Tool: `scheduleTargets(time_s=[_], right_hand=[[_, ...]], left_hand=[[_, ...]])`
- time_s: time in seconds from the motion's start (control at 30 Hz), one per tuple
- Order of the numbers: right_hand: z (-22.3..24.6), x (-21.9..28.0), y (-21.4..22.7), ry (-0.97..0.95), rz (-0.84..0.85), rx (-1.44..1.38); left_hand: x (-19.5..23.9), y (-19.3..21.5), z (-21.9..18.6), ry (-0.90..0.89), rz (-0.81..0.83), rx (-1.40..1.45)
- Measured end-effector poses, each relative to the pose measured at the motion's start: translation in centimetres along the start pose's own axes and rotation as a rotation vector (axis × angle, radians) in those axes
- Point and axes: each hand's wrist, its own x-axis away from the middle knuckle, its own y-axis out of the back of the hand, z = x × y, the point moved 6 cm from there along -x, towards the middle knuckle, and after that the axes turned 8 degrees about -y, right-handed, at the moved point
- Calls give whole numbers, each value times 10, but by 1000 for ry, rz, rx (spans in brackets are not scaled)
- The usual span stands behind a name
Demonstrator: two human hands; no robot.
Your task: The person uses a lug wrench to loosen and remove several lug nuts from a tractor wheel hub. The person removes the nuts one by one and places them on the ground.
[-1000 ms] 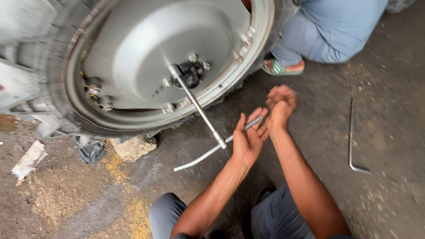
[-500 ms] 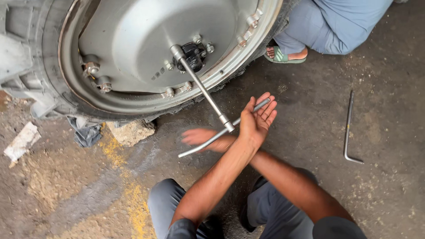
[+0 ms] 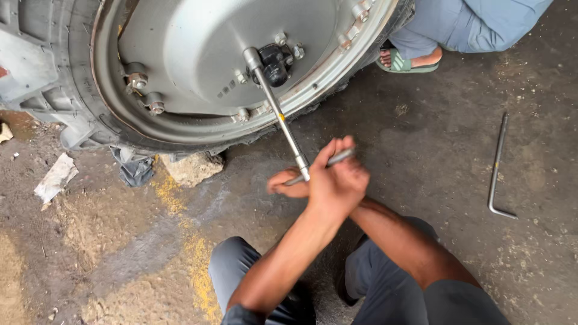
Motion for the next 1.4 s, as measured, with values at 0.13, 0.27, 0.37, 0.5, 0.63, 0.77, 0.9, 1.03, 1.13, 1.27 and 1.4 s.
scheduleTargets(time_s=[0.13, 0.27, 0.37, 0.5, 0.63, 0.77, 0.9, 1.03, 1.13, 1.27, 1.4], right_hand=[[41, 7, 57, 69, -281, -127], [112, -13, 70, -627, 147, 1917], [177, -19, 63, -744, 148, 2208], [214, -27, 38, -674, 123, 2292], [208, -15, 21, -486, 33, 2114], [205, 4, 34, -379, -371, 1235], [160, 15, 57, -49, -686, -77], [113, 26, 61, 73, -728, -384], [96, 30, 62, 17, -904, -413], [102, 28, 59, 7, -916, -417], [108, 39, 51, -14, -909, -482]], left_hand=[[34, -2, -24, 260, 104, -116], [64, -12, -67, 574, 64, -540], [57, -24, -115, 661, 176, -1459], [46, -48, -129, 748, 225, -2412], [53, -71, -125, 796, 291, -3018], [57, -78, -124, 736, 295, -3031], [72, -75, -137, 829, 30, -3075], [77, -91, -125, 366, 231, -3406], [87, -106, -109, -2, 209, -3485], [90, -86, -114, 830, -621, -3277], [81, -98, -94, 54, -325, -3376]])
